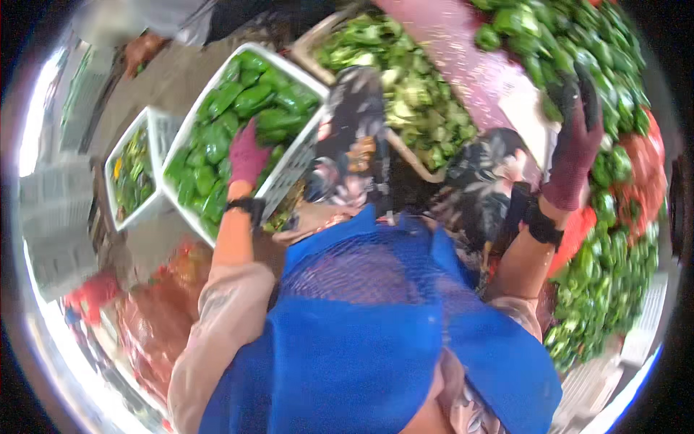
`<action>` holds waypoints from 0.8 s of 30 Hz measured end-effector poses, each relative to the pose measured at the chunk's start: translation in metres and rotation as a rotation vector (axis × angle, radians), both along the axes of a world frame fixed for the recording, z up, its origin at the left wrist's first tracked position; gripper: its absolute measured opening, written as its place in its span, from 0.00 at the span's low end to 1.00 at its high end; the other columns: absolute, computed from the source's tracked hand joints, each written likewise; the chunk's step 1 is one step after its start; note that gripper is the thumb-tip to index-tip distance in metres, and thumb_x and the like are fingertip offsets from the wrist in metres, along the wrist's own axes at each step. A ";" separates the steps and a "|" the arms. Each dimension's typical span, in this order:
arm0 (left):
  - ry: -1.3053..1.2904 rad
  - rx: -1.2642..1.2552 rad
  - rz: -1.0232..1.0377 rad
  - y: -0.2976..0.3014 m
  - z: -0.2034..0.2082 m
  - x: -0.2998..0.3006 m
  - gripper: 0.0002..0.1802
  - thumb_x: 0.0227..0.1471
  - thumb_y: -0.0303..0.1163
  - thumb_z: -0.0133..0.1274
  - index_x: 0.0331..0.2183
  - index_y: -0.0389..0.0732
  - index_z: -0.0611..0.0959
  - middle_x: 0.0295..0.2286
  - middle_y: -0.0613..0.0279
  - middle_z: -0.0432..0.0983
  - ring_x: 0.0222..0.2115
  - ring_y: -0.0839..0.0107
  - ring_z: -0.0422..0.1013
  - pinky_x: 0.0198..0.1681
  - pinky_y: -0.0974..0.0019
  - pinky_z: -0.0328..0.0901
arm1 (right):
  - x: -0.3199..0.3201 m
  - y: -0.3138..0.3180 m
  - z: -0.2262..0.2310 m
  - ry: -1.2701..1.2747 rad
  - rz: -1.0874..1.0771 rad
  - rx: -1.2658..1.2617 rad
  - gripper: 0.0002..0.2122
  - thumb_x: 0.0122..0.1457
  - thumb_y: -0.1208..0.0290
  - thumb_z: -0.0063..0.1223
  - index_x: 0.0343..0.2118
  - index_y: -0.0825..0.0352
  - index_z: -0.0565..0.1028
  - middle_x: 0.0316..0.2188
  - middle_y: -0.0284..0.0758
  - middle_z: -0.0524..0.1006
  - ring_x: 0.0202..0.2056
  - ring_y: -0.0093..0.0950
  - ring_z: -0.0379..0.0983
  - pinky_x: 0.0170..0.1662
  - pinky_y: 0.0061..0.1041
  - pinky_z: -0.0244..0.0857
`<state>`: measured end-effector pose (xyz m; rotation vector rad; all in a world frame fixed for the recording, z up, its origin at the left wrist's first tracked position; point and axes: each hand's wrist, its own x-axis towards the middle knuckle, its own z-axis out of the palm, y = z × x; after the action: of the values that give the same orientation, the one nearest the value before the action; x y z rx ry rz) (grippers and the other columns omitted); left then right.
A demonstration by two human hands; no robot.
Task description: The recorder is sorting, de-stemming, and trimming green bell peppers in a large processing facility.
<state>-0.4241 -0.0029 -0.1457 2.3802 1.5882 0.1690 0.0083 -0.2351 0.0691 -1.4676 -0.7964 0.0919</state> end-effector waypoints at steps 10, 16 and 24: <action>-0.578 -0.295 0.004 0.040 -0.002 -0.026 0.36 0.42 0.29 0.59 0.55 0.48 0.66 0.48 0.52 0.69 0.47 0.63 0.67 0.49 0.64 0.62 | 0.041 -0.218 -0.154 -0.101 -0.571 -1.045 0.21 0.53 0.59 0.50 0.46 0.67 0.70 0.38 0.46 0.75 0.37 0.41 0.73 0.40 0.34 0.66; -0.608 -0.410 -0.032 0.045 0.014 0.018 0.29 0.44 0.26 0.56 0.51 0.42 0.71 0.46 0.59 0.70 0.45 0.70 0.66 0.45 0.69 0.63 | 0.005 -0.203 -0.140 -0.424 -0.557 -1.212 0.22 0.53 0.54 0.50 0.45 0.65 0.67 0.39 0.48 0.74 0.41 0.45 0.71 0.40 0.41 0.64; -0.591 -0.386 -0.004 0.027 -0.025 -0.018 0.47 0.36 0.25 0.62 0.58 0.43 0.59 0.51 0.54 0.65 0.51 0.64 0.63 0.52 0.67 0.58 | 0.060 -0.175 -0.140 -0.287 -0.362 -1.501 0.22 0.50 0.57 0.51 0.43 0.66 0.66 0.34 0.48 0.75 0.38 0.45 0.73 0.38 0.41 0.65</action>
<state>-0.4417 0.0238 -0.1712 1.8103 1.2024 0.4686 0.0678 -0.4103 -0.0704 -3.0766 -0.6397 0.2339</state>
